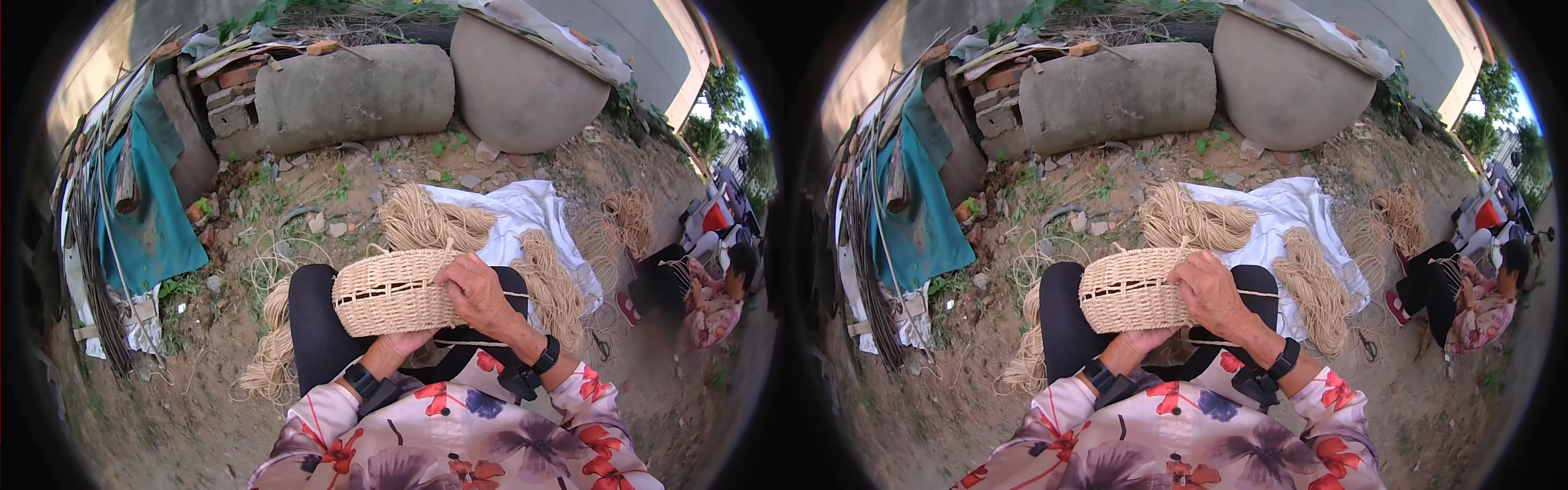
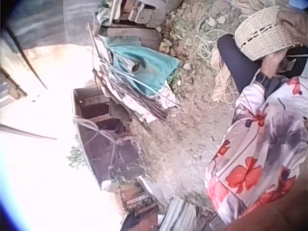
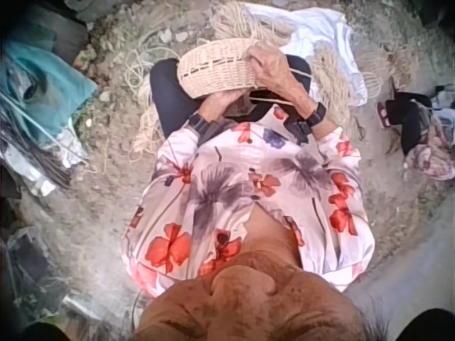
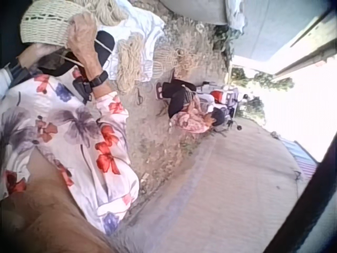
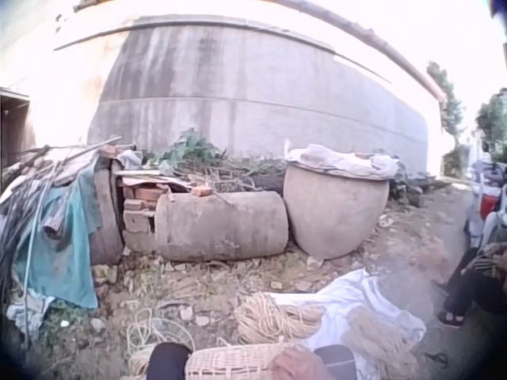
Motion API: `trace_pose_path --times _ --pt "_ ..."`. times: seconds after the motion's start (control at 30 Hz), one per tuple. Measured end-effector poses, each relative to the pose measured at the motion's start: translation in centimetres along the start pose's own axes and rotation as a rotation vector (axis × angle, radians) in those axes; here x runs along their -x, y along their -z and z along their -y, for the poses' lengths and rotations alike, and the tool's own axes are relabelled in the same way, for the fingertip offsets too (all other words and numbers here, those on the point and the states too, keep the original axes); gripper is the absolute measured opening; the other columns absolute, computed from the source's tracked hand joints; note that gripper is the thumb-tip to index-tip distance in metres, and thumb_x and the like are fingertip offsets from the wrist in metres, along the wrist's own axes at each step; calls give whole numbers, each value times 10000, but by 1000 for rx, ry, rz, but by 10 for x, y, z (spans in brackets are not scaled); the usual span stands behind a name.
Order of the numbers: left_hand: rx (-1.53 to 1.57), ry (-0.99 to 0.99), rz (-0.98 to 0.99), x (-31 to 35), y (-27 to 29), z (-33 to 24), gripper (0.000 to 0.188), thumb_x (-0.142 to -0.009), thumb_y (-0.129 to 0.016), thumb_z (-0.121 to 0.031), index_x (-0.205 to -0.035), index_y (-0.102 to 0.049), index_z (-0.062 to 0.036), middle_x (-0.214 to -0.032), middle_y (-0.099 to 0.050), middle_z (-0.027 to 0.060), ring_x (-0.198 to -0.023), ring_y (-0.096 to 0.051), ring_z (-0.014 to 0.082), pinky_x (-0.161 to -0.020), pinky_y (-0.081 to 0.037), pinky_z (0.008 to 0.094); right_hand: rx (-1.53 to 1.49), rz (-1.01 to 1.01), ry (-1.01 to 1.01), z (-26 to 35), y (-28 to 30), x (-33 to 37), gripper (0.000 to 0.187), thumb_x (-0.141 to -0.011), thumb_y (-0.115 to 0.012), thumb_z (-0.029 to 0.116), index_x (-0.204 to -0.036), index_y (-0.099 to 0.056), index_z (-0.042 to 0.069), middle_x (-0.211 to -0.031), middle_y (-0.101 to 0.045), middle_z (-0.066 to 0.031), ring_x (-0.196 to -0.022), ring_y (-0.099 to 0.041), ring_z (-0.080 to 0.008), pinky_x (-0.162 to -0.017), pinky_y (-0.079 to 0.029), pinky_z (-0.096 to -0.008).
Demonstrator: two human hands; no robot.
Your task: Weaving a basket using straw or bamboo fibers.
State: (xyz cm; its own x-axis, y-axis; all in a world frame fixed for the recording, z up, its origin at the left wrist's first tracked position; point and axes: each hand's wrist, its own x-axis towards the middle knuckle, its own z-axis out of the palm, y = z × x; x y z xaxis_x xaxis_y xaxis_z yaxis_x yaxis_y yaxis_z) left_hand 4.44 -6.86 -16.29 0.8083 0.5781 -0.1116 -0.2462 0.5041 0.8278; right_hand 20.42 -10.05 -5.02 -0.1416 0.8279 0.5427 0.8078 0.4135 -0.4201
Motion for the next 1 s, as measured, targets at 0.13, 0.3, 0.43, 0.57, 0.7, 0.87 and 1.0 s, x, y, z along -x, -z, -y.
trace_pose_path --times 0.13,0.3,0.43,0.57,0.7,0.87,1.0 --pt "-17 46 43 4 2 1 544 -791 -722 -377 -1206 -536 -79 -1189 -511 111 -1038 -523 246 -869 -418 366 6 22 8 0 2 -2 156 -742 -569 -39 -870 -607 41 -763 -521 -107 -766 -515 -299 -681 -433 -397" --pt "-40 103 99 12 8 1 495 -806 -707 -372 -1172 -545 -80 -1131 -513 91 -987 -521 218 -827 -416 340 11 50 48 -1 4 -3 156 -727 -582 -30 -862 -612 42 -764 -519 -106 -752 -512 -298 -670 -432 -394" --pt "-55 160 144 13 13 1 458 -818 -695 -367 -1145 -552 -80 -1085 -514 75 -946 -519 195 -793 -414 320 34 61 62 -1 5 -4 148 -717 -596 -19 -853 -614 35 -762 -530 -107 -738 -517 -298 -671 -432 -396" --pt "-69 205 187 14 17 -2 421 -830 -683 -363 -1118 -559 -81 -1038 -515 59 -905 -517 173 -759 -412 300 48 67 77 -2 4 -3 124 -721 -613 -10 -840 -616 22 -774 -565 -110 -742 -542 -298 -675 -439 -393" --pt "-82 250 231 10 16 -7 386 -842 -671 -359 -1090 -566 -82 -992 -516 44 -865 -516 150 -724 -409 279 56 77 74 1 5 -5 102 -734 -623 0 -835 -621 19 -786 -585 -110 -750 -555 -297 -688 -449 -387" --pt "-100 307 283 4 19 -12 345 -857 -656 -353 -1056 -574 -83 -934 -517 24 -814 -514 122 -682 -407 254 56 143 41 1 9 -9 74 -762 -639 35 -831 -629 10 -789 -613 -119 -762 -583 -302 -697 -476 -383" --pt "-114 353 337 0 20 -14 316 -869 -644 -349 -1029 -581 -84 -888 -518 8 -773 -512 100 -648 -405 233 56 173 38 0 13 -14 69 -776 -637 60 -821 -634 8 -767 -629 -126 -754 -602 -313 -686 -487 -396"
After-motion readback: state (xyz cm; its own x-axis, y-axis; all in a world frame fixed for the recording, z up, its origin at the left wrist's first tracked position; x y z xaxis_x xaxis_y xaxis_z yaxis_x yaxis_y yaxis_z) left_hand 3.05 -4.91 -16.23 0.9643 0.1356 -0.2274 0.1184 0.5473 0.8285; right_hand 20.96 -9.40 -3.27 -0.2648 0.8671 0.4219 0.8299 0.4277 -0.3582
